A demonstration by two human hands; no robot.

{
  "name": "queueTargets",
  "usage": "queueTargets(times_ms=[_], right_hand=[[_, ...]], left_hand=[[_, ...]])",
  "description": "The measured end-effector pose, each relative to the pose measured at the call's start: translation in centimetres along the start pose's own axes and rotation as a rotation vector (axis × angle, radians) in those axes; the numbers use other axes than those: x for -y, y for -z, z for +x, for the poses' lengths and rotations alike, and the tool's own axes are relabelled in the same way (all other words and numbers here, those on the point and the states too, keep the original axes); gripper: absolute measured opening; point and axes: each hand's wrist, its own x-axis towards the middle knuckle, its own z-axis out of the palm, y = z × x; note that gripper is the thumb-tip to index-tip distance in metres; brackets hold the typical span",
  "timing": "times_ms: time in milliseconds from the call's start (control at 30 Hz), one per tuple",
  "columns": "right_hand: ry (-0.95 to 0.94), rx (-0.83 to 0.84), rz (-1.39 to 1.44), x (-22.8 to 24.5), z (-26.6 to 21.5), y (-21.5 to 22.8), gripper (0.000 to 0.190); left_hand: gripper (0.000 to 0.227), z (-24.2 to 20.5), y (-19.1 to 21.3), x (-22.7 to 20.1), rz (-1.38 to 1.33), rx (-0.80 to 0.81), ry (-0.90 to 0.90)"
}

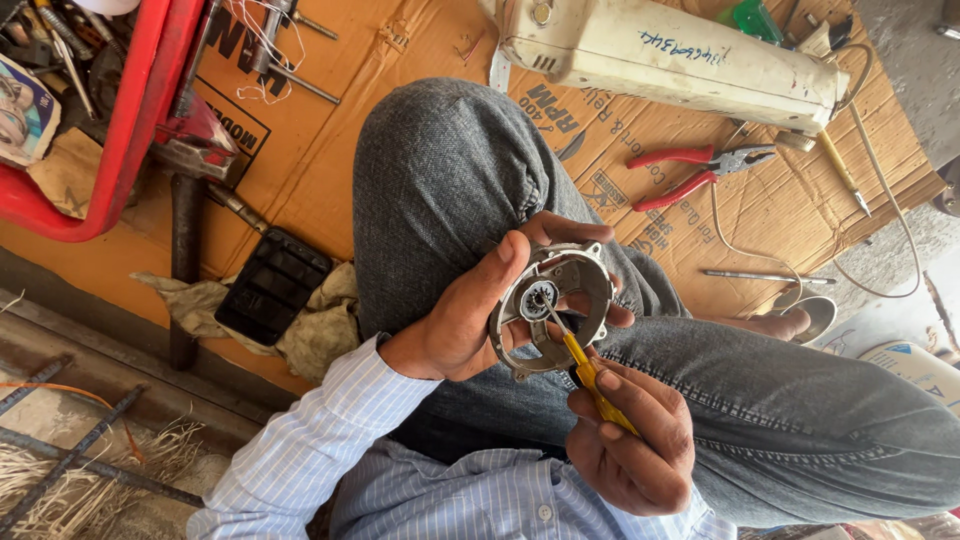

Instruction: The person sits on the floor and uses a screwdriver to adjust internal components of a disassembled electrical motor. They then attach a metal casing to the motor assembly and use pliers to manipulate wires.

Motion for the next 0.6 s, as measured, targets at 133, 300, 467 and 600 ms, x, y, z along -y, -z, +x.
queueTargets(times_ms=[133,300,467,600], right_hand=[[-0.039,-0.026,0.022,-0.1,-0.1,-0.7,0.040],[-0.081,0.048,0.031,0.0,1.2,-1.3,0.040],[-0.096,0.178,-0.047,0.8,3.1,-0.3,0.042],[-0.077,0.245,-0.102,1.0,3.5,1.1,0.037]], left_hand=[[0.066,0.2,-0.1,0.1,0.010,-0.030,-0.012],[0.057,0.4,-0.3,0.3,-0.009,-0.096,-0.008],[0.058,0.6,-0.4,0.1,-0.031,-0.131,-0.003],[0.062,0.7,-1.4,0.0,-0.023,-0.088,-0.047]])
